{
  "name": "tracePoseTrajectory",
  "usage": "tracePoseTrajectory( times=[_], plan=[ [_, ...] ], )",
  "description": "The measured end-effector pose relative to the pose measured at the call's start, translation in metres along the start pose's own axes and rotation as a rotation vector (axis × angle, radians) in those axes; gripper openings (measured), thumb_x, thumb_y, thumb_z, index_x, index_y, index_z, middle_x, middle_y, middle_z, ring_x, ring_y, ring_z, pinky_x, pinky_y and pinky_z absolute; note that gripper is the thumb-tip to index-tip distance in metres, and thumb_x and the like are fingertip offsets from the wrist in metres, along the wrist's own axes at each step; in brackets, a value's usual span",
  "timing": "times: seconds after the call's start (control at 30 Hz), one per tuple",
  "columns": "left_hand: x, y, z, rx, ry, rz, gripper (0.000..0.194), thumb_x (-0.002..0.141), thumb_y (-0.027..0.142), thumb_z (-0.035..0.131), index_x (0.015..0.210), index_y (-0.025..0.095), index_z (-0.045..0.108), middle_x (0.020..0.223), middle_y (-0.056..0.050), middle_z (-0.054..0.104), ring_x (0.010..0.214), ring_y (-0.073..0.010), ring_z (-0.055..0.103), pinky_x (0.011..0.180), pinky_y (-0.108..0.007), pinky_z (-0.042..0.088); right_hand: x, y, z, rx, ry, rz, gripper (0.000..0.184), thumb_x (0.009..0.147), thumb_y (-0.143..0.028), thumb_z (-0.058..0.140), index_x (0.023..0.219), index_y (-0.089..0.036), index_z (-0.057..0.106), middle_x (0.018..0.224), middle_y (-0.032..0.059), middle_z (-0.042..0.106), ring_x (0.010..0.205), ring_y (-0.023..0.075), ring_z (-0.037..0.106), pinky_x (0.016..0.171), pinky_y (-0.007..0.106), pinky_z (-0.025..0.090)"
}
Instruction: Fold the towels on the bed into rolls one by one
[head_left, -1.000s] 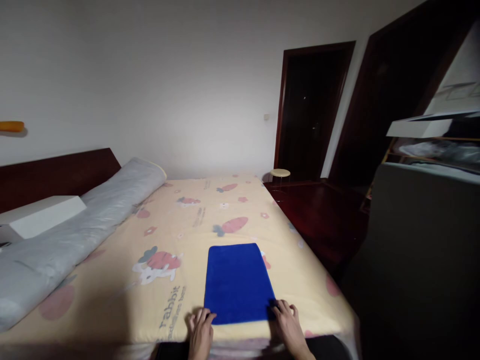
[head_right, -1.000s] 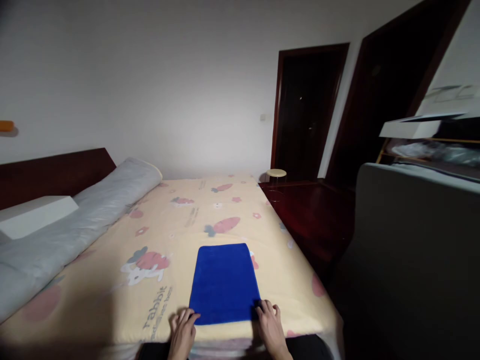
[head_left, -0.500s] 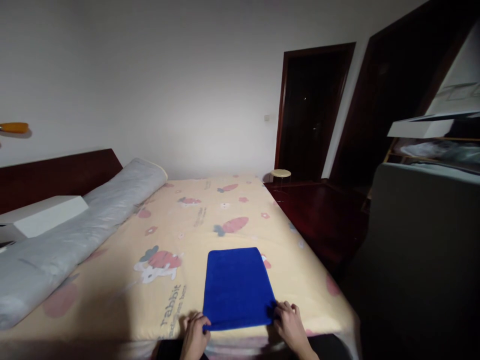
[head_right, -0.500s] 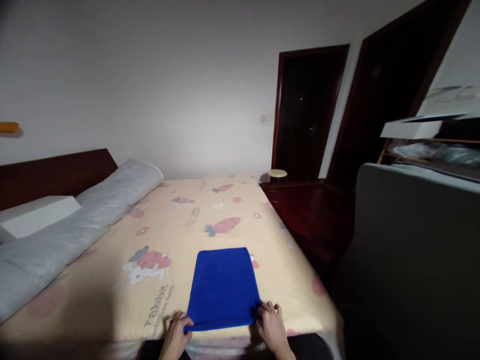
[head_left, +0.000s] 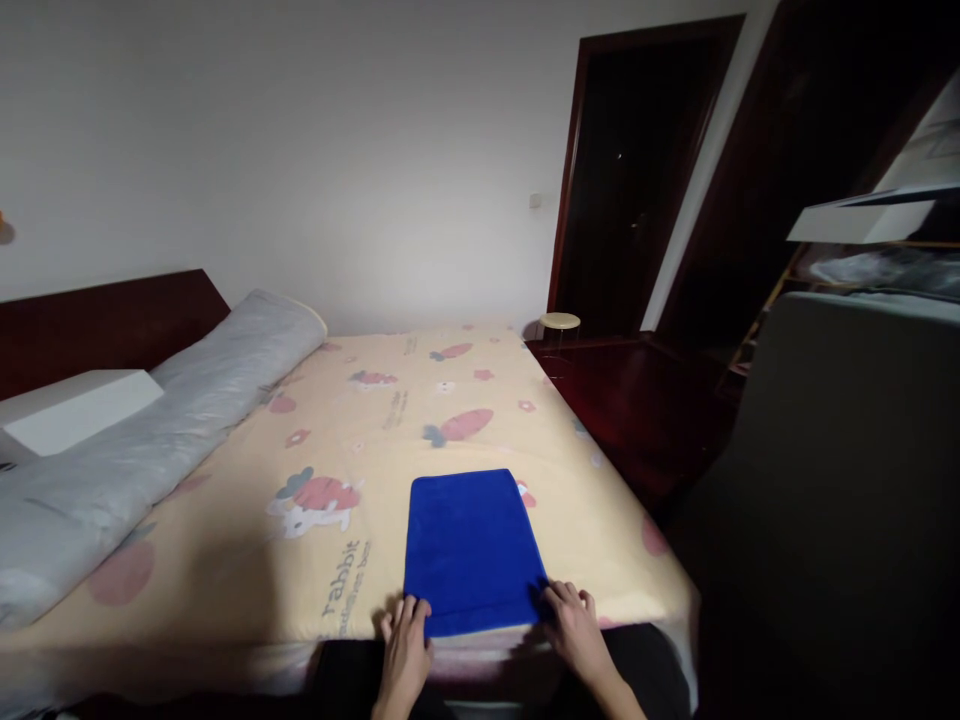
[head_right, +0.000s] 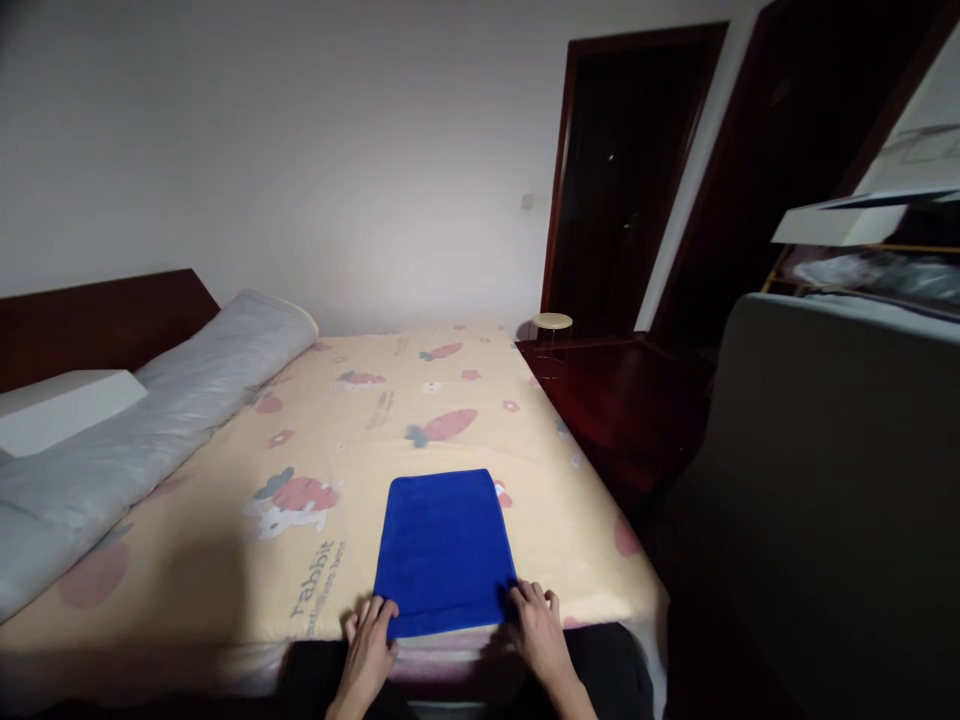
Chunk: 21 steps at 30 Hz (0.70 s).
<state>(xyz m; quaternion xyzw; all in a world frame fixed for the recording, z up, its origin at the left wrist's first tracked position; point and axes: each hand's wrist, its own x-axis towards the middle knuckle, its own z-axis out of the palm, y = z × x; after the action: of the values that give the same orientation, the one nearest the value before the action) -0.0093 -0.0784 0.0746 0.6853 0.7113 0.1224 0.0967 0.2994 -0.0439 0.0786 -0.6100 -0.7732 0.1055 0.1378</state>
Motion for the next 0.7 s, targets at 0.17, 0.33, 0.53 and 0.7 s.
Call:
tracePoseTrajectory(
  times=[0.17,0.33,0.53,0.7],
  plan=[
    [-0.006,-0.013,0.013,0.033,0.045,0.041,0.053,0.073,0.005,0.047,0.118,0.030,0.060,0.119,-0.001,0.063,0.118,-0.0208,0.052,0.105,-0.039,0.030,-0.002,0.000,-0.002,-0.007,0.005,-0.008,0.040,0.068,-0.009,0.048,0.102,-0.023,0.063,0.116,0.0083,0.064,0.107,0.0265,0.054,0.093,0.041,0.032],
    [-0.010,-0.008,0.026,0.072,0.069,0.063,0.064,0.075,0.005,0.041,0.134,0.028,0.051,0.138,-0.006,0.055,0.131,-0.0239,0.043,0.110,-0.047,0.027,-0.004,-0.007,0.000,-0.043,0.048,-0.014,0.036,0.069,-0.009,0.051,0.100,-0.023,0.062,0.106,0.0070,0.065,0.102,0.0265,0.055,0.091,0.040,0.033],
    [-0.005,0.038,0.056,0.033,0.031,0.372,0.073,0.076,-0.002,0.033,0.142,0.028,0.040,0.149,0.000,0.044,0.139,-0.0178,0.037,0.113,-0.042,0.036,-0.004,-0.007,0.004,-0.044,0.084,-0.001,0.029,0.074,-0.010,0.049,0.095,-0.024,0.063,0.105,0.0062,0.066,0.100,0.0255,0.057,0.090,0.041,0.035],
    [0.006,0.051,0.068,0.020,0.141,0.436,0.062,0.079,-0.003,0.033,0.129,0.027,0.056,0.132,0.002,0.062,0.125,-0.0149,0.054,0.106,-0.036,0.048,-0.007,-0.010,0.005,-0.049,0.073,0.015,0.039,0.073,-0.010,0.048,0.106,-0.023,0.066,0.121,0.0116,0.064,0.114,0.0287,0.056,0.096,0.046,0.037]
  ],
)
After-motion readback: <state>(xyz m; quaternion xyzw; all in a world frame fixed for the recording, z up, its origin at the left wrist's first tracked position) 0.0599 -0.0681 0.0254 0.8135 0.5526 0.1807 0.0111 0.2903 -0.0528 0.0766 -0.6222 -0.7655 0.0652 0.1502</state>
